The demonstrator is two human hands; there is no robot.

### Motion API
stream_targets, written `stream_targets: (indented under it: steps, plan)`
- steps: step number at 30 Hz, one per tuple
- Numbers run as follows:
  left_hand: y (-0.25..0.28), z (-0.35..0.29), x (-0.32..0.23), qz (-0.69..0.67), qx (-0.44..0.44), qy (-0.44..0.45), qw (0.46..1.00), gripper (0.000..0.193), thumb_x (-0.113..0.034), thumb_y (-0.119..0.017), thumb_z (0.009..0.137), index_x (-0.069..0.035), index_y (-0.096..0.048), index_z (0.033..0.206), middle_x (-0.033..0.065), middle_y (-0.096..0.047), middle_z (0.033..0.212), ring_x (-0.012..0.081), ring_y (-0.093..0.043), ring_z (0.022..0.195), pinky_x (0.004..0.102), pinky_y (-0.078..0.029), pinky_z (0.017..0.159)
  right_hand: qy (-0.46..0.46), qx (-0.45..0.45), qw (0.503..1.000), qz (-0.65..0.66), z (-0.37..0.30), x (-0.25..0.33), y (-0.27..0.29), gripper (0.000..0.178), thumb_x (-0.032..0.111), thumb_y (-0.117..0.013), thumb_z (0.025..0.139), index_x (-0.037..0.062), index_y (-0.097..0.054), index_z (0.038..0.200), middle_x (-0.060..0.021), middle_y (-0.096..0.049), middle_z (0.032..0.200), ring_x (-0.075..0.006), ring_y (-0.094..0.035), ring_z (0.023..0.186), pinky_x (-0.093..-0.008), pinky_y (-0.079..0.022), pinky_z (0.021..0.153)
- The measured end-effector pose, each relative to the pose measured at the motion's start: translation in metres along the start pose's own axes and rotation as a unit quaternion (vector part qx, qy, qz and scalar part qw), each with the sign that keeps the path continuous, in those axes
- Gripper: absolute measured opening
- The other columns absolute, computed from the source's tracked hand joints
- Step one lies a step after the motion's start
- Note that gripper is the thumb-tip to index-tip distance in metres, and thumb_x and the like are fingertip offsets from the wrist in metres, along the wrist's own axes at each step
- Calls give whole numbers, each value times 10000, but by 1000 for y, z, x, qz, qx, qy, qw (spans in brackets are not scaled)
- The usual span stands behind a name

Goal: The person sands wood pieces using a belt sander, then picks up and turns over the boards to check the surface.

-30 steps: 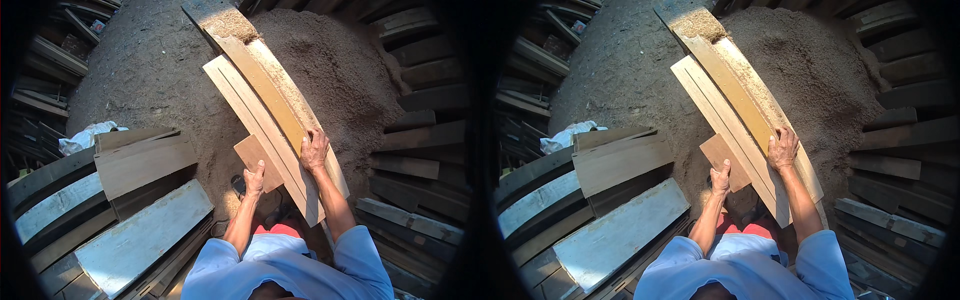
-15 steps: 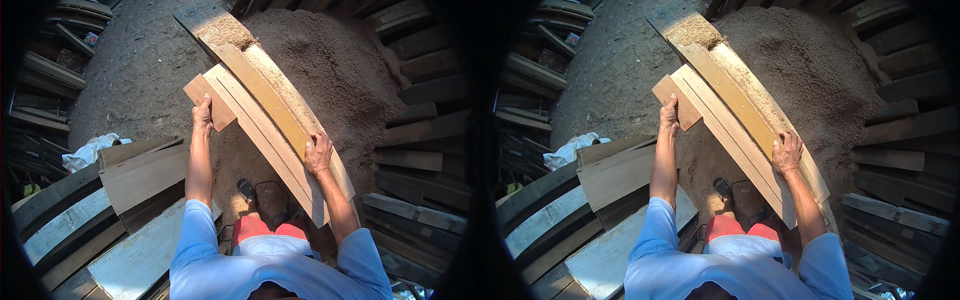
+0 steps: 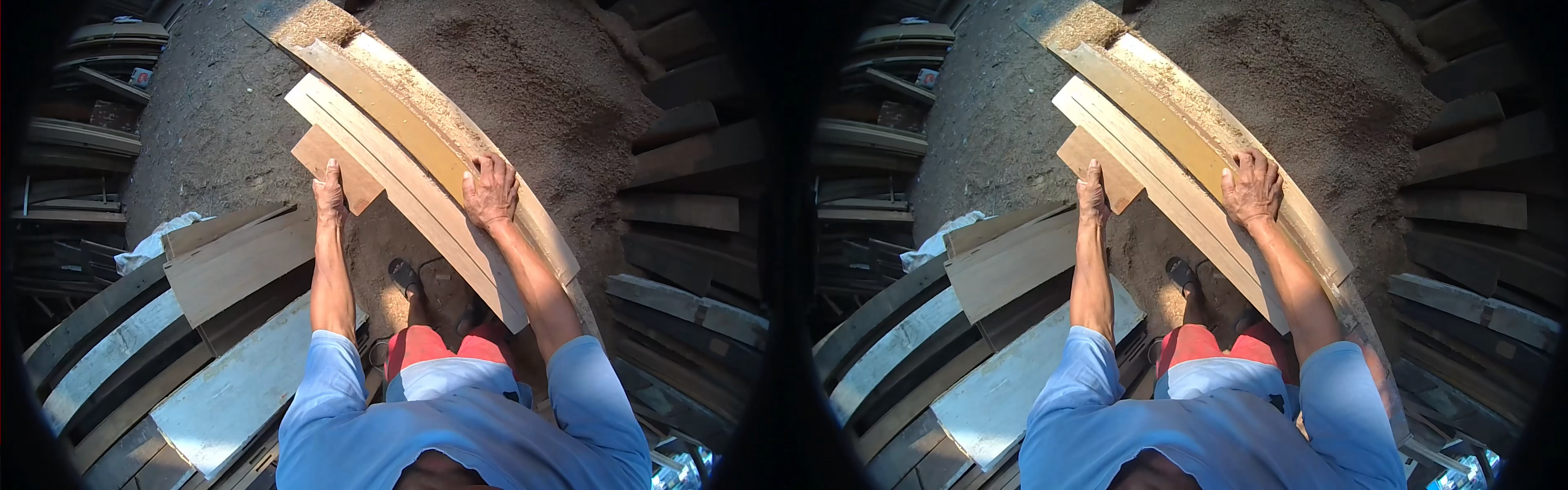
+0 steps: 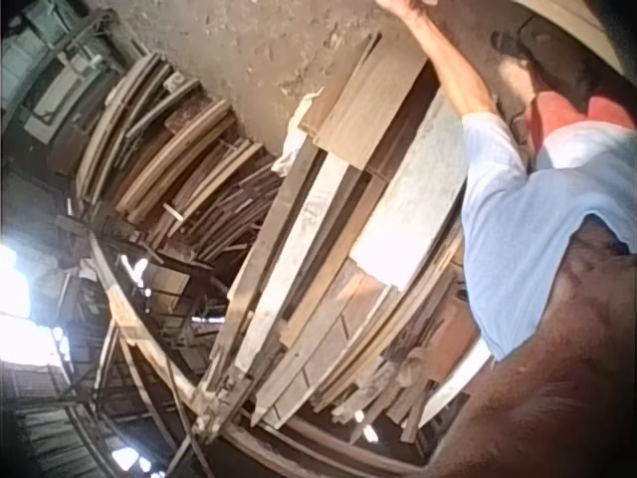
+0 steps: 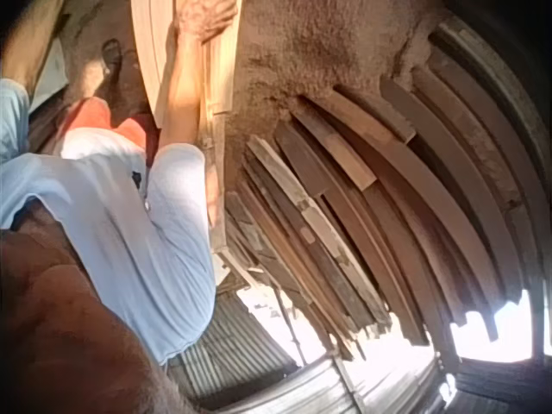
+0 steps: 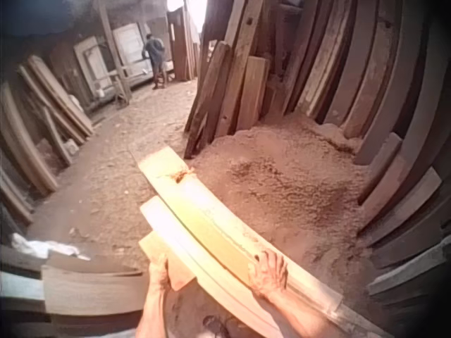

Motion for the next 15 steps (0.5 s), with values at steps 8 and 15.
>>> stream_targets:
  steps: [8, 15]
  plan:
    - [-42, -210, 94, 85, -54, -9, 995, 510, -258, -697, 973, 4, -504, 1366, 81, -630, 1258, 185, -596, 1116, 341, -480, 986, 3, 16, 1000, -14, 2, -5, -19, 565, 453, -529, 941, 117, -488, 1393, -141, -384, 1448, -374, -339, 1313, -571, -284, 1078]
    - [-67, -321, 129, 152, -59, 2, 987, 572, -272, -720, 952, 39, -501, 1379, 115, -617, 1289, 219, -575, 1158, 367, -432, 1031, 12, 16, 1000, 4, -2, -10, -23, 563, 472, -512, 948, 127, -493, 1393, -144, -387, 1436, -376, -333, 1311, -575, -294, 1072]
Point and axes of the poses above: each hand's wrist, its own z-axis towards the middle knuckle, its own y-axis out of the back of the hand, x = y × z, the point moved 3 cm from there along z, towards the middle knuckle
